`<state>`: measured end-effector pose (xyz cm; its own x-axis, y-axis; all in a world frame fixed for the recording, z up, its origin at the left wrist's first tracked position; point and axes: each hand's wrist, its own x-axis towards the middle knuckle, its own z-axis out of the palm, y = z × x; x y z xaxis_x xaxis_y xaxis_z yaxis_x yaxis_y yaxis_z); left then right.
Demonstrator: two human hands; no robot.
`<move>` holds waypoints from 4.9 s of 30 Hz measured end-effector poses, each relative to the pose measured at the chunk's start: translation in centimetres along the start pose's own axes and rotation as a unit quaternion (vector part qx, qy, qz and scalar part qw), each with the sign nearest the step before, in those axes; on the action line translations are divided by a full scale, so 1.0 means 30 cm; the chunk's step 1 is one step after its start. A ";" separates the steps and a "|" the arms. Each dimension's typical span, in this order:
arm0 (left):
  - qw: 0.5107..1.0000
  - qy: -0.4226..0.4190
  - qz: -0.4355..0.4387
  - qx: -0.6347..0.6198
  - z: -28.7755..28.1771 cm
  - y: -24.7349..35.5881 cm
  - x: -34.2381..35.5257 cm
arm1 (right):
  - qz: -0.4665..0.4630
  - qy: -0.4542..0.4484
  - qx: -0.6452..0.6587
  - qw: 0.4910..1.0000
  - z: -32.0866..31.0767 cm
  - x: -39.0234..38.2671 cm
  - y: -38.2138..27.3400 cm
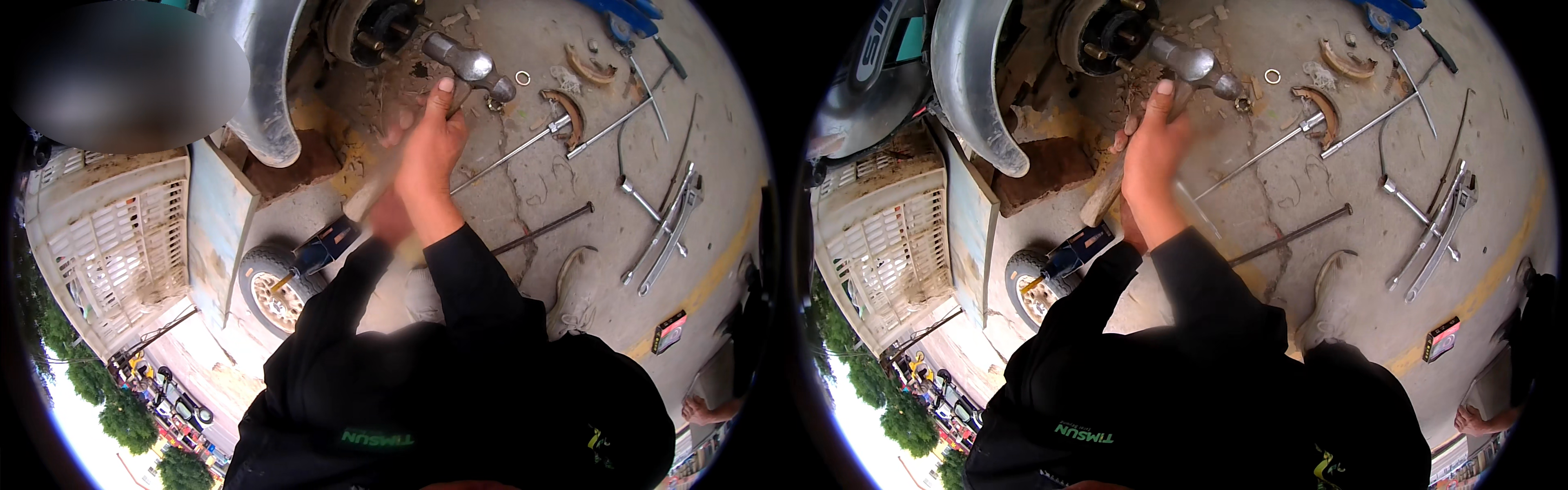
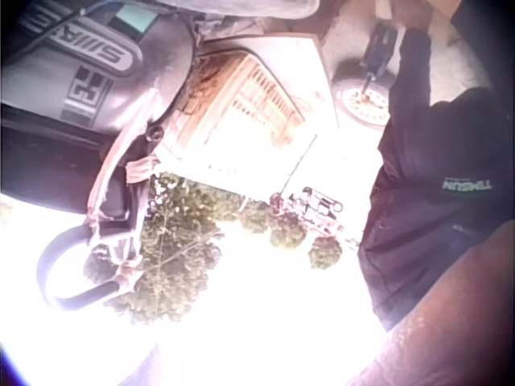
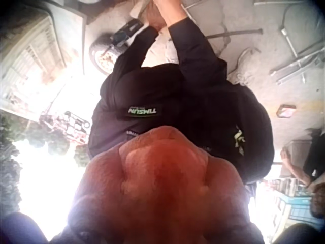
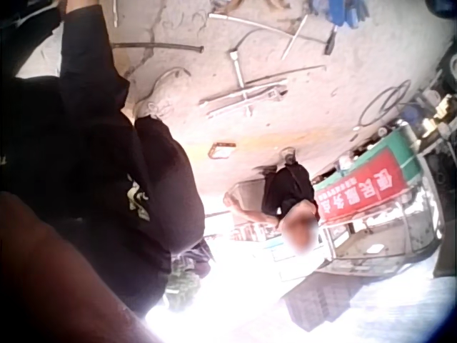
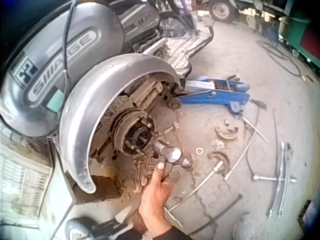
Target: The person works on the rear wheel assembly of a three-wheeled vehicle, using a hammer and pliers to remove and install brake components. They manipulate the brake drum, brake shoes, and retaining clips, securing the assembly with a wrench and hammer.
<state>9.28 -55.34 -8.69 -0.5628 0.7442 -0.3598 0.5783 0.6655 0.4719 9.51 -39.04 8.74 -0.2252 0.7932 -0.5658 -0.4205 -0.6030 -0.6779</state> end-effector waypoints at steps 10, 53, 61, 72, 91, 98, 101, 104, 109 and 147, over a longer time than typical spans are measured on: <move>0.979 -0.039 0.114 -0.163 0.029 -0.055 0.017 | -0.109 0.003 -0.046 0.993 -0.008 -0.031 -0.003; 0.962 0.178 0.194 0.080 -0.048 0.066 0.017 | -0.258 -0.053 -0.490 0.831 -0.272 0.044 -0.136; 0.798 0.146 -0.056 -0.582 -0.209 0.225 0.189 | -0.331 -0.138 -0.722 0.591 -0.695 0.065 -0.145; 0.583 0.000 0.043 -0.811 -0.568 0.474 0.460 | -0.006 -0.525 -0.338 0.781 0.157 0.503 -0.406; 0.698 -0.004 -0.032 -0.715 -0.615 0.551 0.373 | 0.169 -0.515 -0.470 0.697 0.160 0.452 -0.546; 0.697 -0.007 -0.072 -0.713 -0.614 0.530 0.354 | -0.378 -0.259 -0.623 0.634 0.038 0.477 -0.430; 0.672 0.008 -0.059 -0.738 -0.604 0.546 0.388 | -0.508 -0.345 -0.561 0.555 -0.028 0.376 -0.400; 0.689 0.038 -0.040 -0.723 -0.579 0.555 0.378 | -0.575 -0.318 -0.537 0.529 -0.006 0.338 -0.321; 0.684 0.005 -0.033 -0.728 -0.577 0.522 0.386 | -0.576 -0.259 -0.531 0.565 0.009 0.366 -0.275; 0.609 -0.038 0.014 -0.792 -0.534 0.452 0.420 | 0.060 -0.430 -0.445 0.784 0.233 0.314 -0.481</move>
<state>0.56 -37.84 6.07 -0.5014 0.7949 -0.3417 -0.7432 -0.1935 0.6404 7.33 -22.27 16.49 -0.8855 0.2598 -0.3851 0.3422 -0.1957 -0.9190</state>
